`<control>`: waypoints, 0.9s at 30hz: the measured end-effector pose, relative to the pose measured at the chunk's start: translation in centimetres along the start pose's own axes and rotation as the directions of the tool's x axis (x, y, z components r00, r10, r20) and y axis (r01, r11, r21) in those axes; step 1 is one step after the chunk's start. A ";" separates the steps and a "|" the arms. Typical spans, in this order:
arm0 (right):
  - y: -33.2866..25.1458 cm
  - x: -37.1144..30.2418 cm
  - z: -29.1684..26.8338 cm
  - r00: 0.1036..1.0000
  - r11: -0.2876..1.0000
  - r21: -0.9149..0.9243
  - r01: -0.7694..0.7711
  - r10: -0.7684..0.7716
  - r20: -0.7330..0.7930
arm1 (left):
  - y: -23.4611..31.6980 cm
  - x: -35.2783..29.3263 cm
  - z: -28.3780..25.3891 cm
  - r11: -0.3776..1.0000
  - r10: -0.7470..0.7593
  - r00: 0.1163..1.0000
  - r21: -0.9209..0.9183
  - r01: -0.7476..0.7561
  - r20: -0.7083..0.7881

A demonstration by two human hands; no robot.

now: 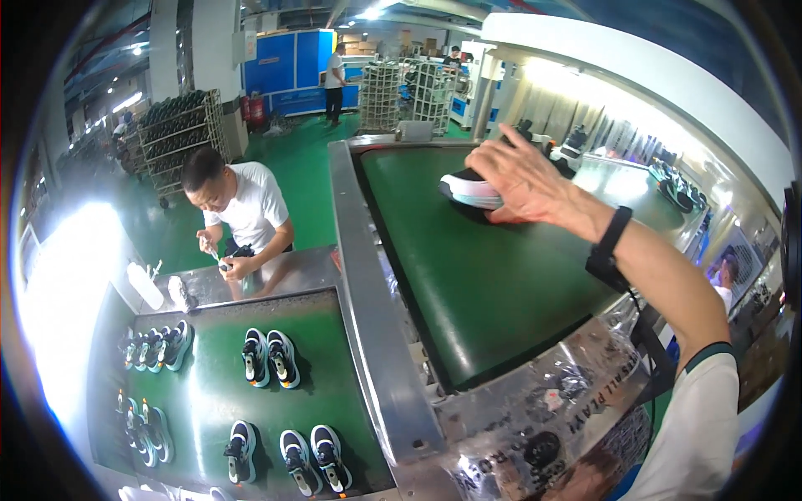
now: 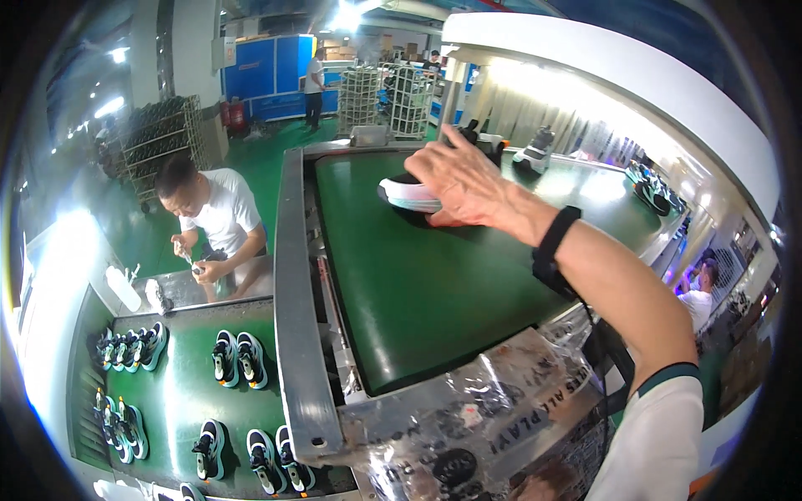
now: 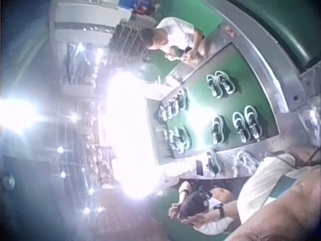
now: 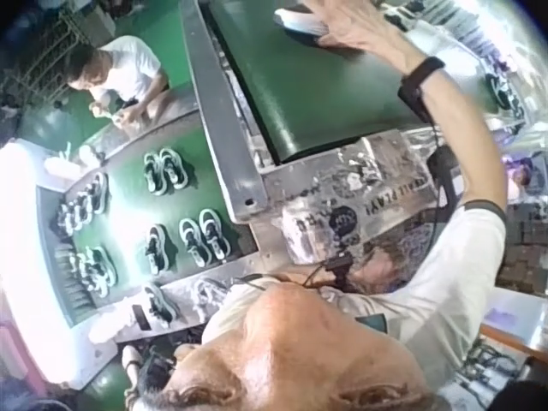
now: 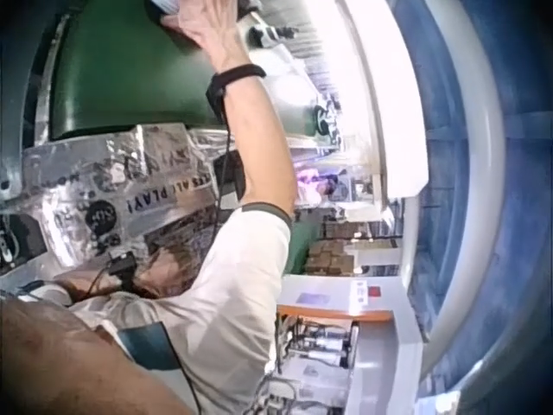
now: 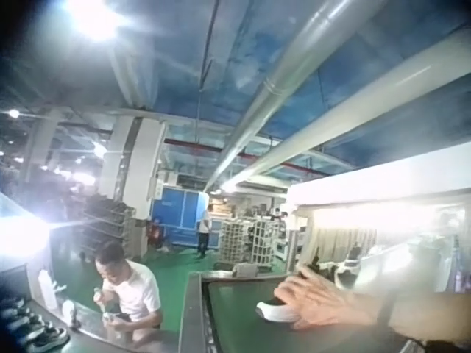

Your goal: Operate a shoe-lasting machine to shape and heat-press shoe uppers.

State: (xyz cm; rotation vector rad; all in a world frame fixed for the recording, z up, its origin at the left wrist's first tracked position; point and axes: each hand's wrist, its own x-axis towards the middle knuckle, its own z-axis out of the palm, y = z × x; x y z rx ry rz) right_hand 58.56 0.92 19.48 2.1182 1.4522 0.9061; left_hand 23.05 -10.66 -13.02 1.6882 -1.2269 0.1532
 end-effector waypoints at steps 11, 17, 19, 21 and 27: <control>-1.7 -10.5 -16.1 0.840 0.860 0.192 -0.473 0.506 -0.197 | 4.6 1.1 -2.2 0.956 -0.253 0.967 -0.159 0.247 -0.016; -10.1 -23.6 -30.4 0.683 0.790 0.313 -0.527 0.613 -0.398 | 7.5 2.5 -5.8 0.821 -0.350 0.879 -0.558 0.121 -0.324; -15.1 -28.4 -33.2 0.588 0.669 0.345 -0.658 0.743 -0.320 | 10.8 4.8 -7.6 0.826 -0.216 0.890 -0.562 -0.052 -0.401; -19.8 -31.4 -35.5 0.522 0.600 0.277 -0.750 0.795 -0.309 | 13.1 6.4 -6.7 0.800 -0.124 0.889 -0.574 -0.174 -0.442; -31.7 -41.3 -40.7 0.022 0.022 0.010 -1.000 0.998 0.057 | 20.2 5.1 4.0 0.707 -0.275 0.961 -0.678 0.203 0.001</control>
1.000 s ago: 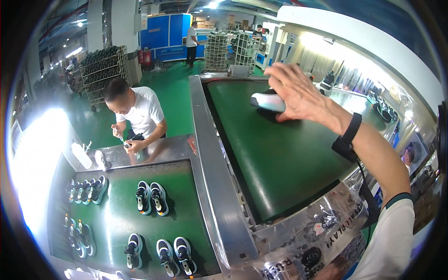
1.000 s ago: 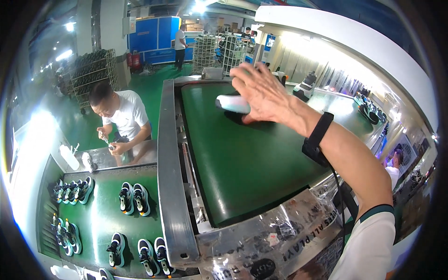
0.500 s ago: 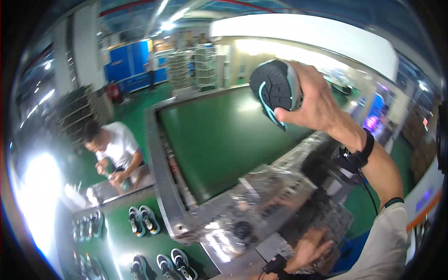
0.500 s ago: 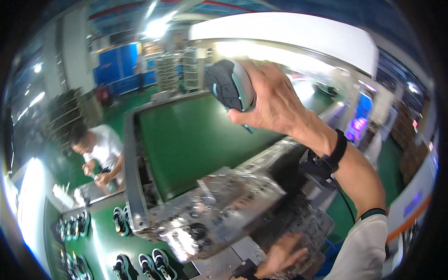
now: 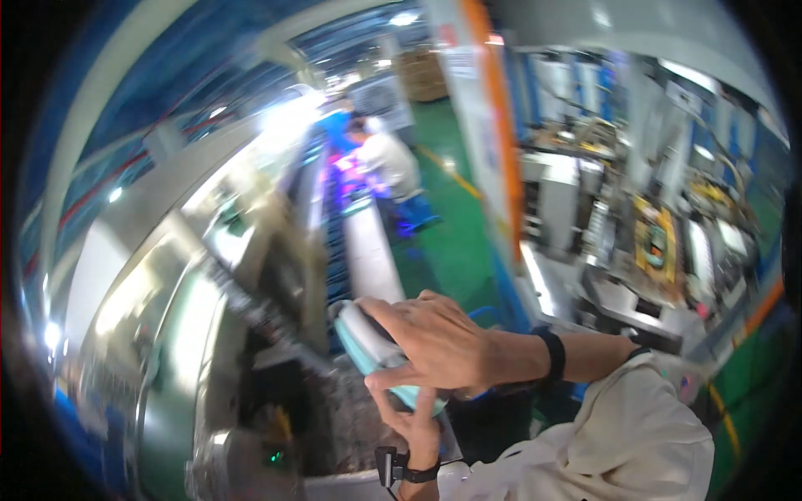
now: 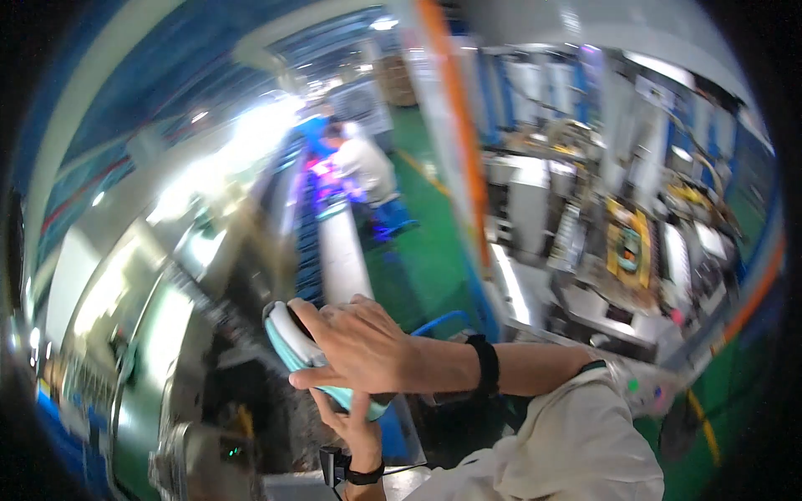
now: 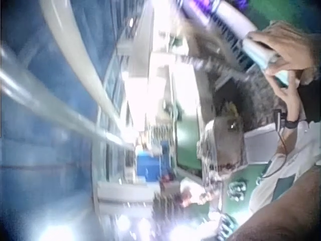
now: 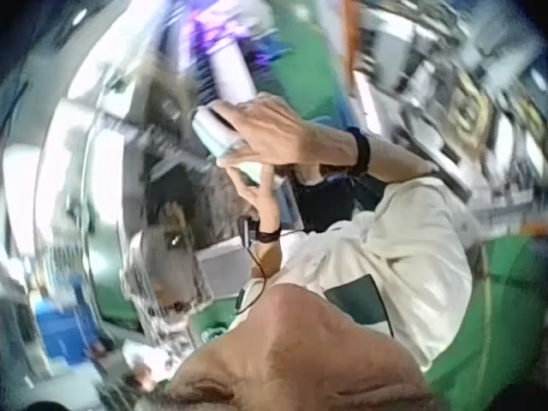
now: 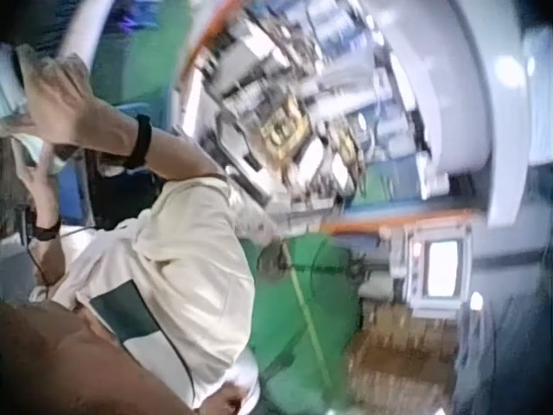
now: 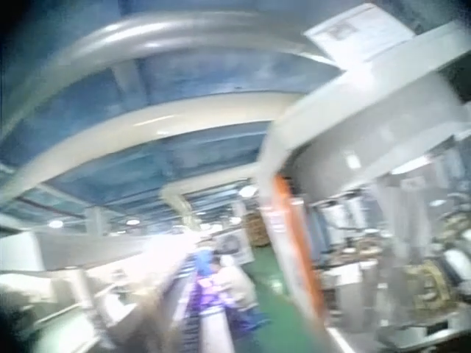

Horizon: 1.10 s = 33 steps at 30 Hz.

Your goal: Operate a shoe-lasting machine to shape and heat-press shoe uppers.

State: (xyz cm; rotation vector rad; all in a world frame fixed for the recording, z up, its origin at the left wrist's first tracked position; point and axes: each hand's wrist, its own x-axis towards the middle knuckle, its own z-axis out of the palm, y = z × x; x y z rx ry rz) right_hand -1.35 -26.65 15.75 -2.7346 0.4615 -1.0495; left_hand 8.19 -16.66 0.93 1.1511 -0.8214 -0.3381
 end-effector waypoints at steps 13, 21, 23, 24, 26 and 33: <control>16.3 -34.3 -11.2 0.255 0.200 0.916 -0.347 0.960 -0.113 | -2.2 -10.2 29.2 0.885 -0.266 0.473 0.018 0.465 0.840; 20.8 -51.1 -20.7 -0.172 0.441 0.814 -0.379 0.830 -0.530 | -8.6 -15.9 50.7 0.744 -0.420 0.077 0.295 0.600 0.904; 20.5 -52.2 -23.1 -0.240 0.432 0.782 -0.449 0.784 -0.572 | -12.8 -16.8 56.4 0.755 -0.457 0.116 0.316 0.574 0.882; 20.4 -51.9 -23.7 -0.240 0.493 0.758 -0.427 0.746 -0.621 | -18.0 -15.9 59.2 0.879 -0.378 0.223 0.273 0.390 0.899; 20.0 -54.5 -25.0 -0.298 0.496 0.683 -0.536 0.646 -0.703 | -20.5 -18.2 64.8 0.917 -0.389 0.287 0.338 0.212 0.875; 19.4 -56.1 -29.2 -0.439 0.295 0.599 -0.744 0.460 -0.772 | -26.1 -22.7 76.1 0.858 -0.355 0.391 0.462 -0.223 0.849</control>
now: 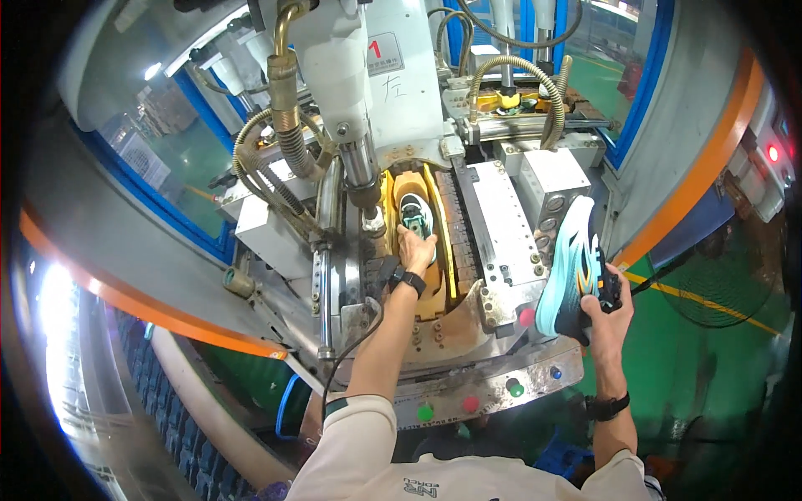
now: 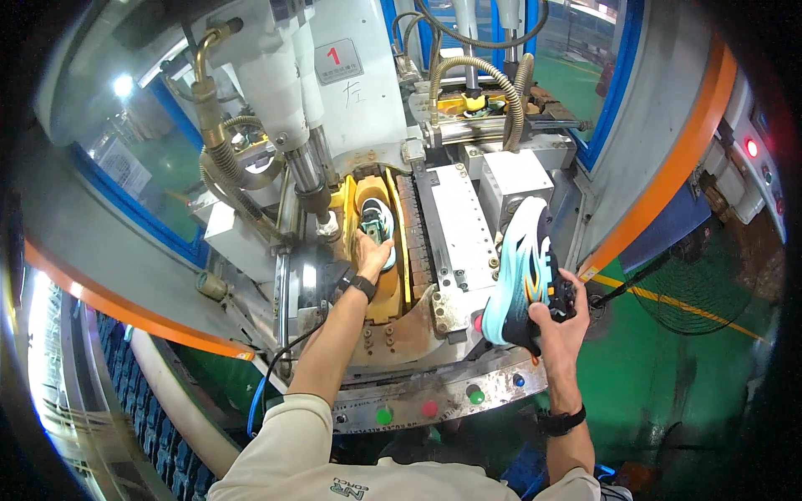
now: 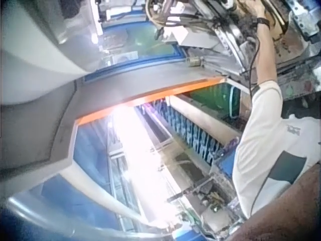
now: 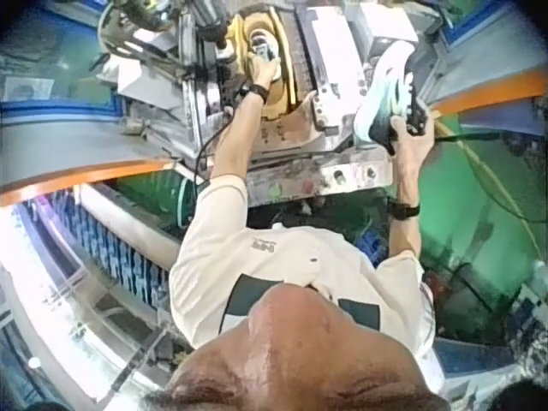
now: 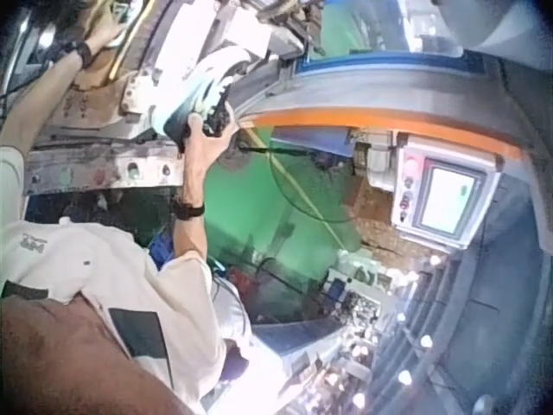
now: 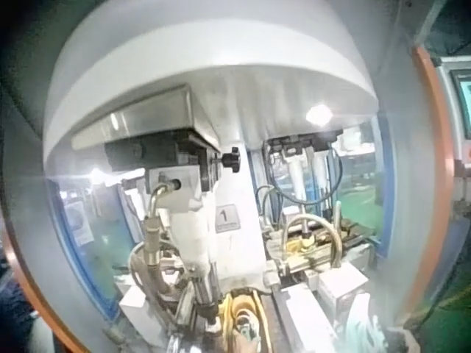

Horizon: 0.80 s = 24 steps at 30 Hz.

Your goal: Operate a shoe-lasting machine to shape and heat-press shoe uppers.

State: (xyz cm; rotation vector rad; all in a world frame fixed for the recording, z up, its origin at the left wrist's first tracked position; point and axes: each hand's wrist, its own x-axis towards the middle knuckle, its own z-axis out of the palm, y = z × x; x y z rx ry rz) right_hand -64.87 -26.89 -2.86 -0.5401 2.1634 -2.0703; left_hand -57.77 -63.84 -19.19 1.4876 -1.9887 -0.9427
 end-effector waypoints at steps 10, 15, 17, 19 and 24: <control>0.4 16.2 16.2 0.921 0.785 -0.613 0.086 0.172 0.349 | -2.0 -9.1 -11.0 0.297 -0.082 0.818 -0.770 0.565 0.569; 2.7 13.8 30.4 0.823 0.670 -0.688 0.279 0.203 0.531 | -5.3 -22.2 -23.2 0.439 -0.105 0.893 -0.785 0.437 0.438; 4.9 12.1 35.2 0.791 0.561 -0.785 0.264 0.340 0.509 | -5.4 -26.2 -27.4 0.520 -0.174 0.927 -0.768 0.374 0.333; 9.6 10.3 38.0 0.854 0.599 -0.730 0.331 0.139 0.501 | -6.0 -29.4 -30.2 0.652 -0.267 0.937 -0.673 0.349 0.227; 13.9 8.2 39.5 0.860 0.484 -0.737 0.472 -0.067 0.507 | -7.2 -35.2 -32.3 0.583 -0.329 0.944 -0.791 0.183 -0.024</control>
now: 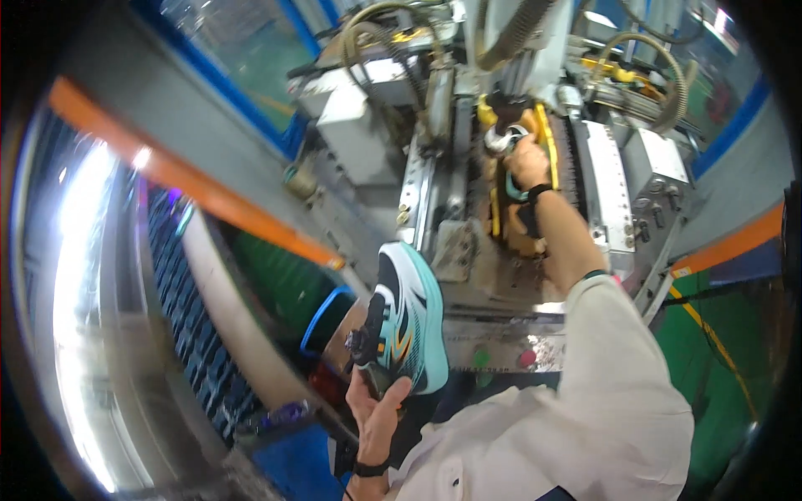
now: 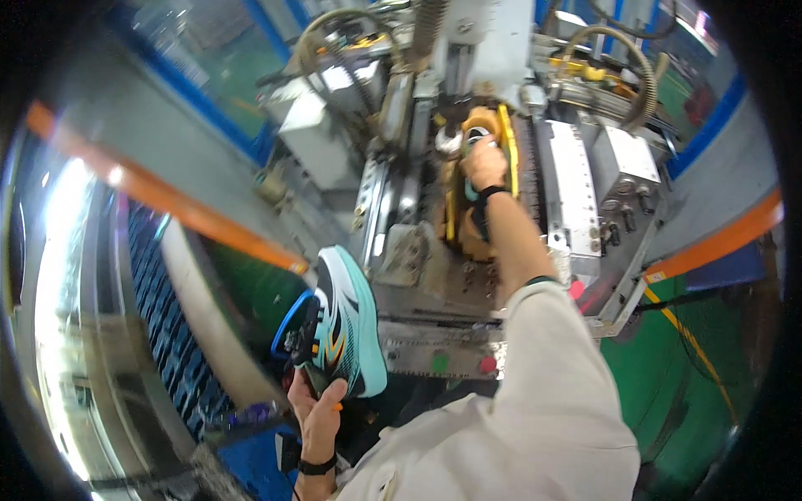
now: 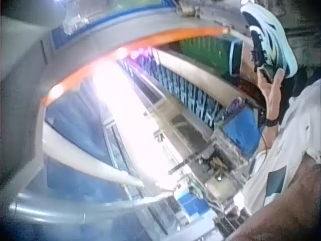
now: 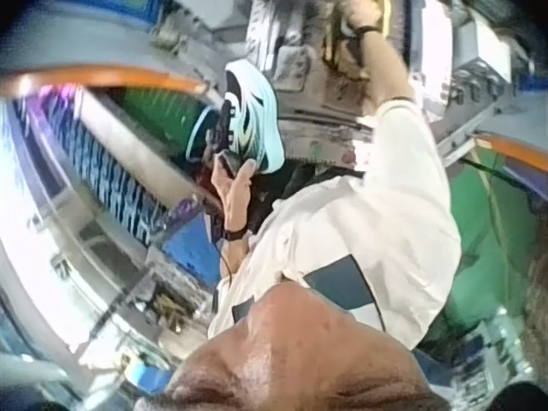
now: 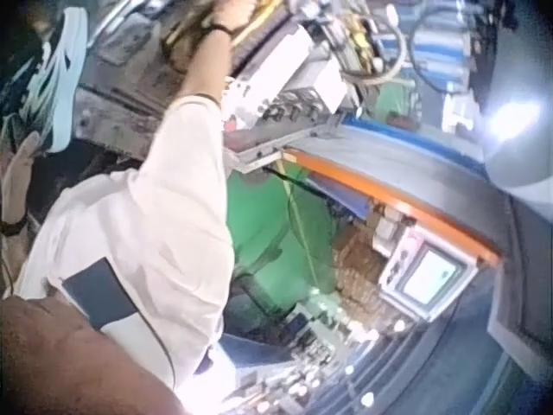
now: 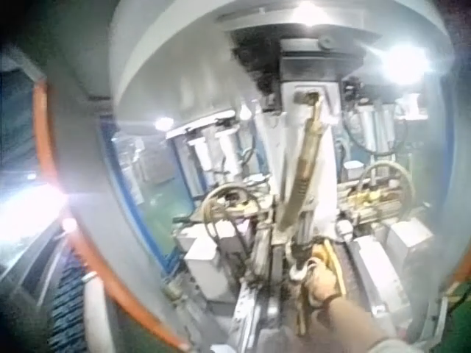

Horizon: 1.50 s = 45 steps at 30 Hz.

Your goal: Operate a shoe-lasting machine to shape and heat-press shoe uppers.

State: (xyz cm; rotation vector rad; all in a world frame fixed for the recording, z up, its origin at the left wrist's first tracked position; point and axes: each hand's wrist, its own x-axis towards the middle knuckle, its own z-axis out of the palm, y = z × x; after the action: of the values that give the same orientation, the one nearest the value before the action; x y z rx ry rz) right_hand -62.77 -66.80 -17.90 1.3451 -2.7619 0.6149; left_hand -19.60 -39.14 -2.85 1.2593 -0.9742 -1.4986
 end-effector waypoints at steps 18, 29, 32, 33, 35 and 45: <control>3.7 -39.9 4.3 0.546 0.552 0.547 0.629 -0.815 0.193 | -4.6 -13.9 3.8 0.954 0.209 0.940 0.267 -0.135 -0.270; 4.5 -40.4 7.3 0.531 0.482 0.580 0.656 -0.842 0.099 | -6.2 -17.7 4.2 0.882 0.363 0.865 0.428 -0.199 -0.347; 4.3 -40.3 7.6 0.525 0.472 0.636 0.611 -0.843 0.120 | -6.7 -18.9 4.0 0.877 0.396 0.856 0.414 -0.245 -0.333; 4.3 -40.1 7.2 0.532 0.484 0.647 0.589 -0.835 0.141 | -7.0 -19.3 3.8 0.877 0.400 0.845 0.416 -0.241 -0.354; 4.4 -39.9 7.4 0.521 0.481 0.660 0.576 -0.839 0.157 | -7.2 -20.0 3.3 0.766 0.491 0.816 0.597 -0.237 -0.305; -1.5 -39.1 6.7 0.459 0.455 0.749 0.483 -0.859 0.226 | -14.1 -27.7 -6.5 0.961 0.266 0.789 0.214 -0.174 -0.554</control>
State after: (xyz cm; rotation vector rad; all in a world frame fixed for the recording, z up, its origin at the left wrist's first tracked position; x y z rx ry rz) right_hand -35.89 -40.43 -30.48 3.0873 -1.8422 1.1782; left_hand -13.91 -8.79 -10.13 1.5286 -0.7915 -0.7812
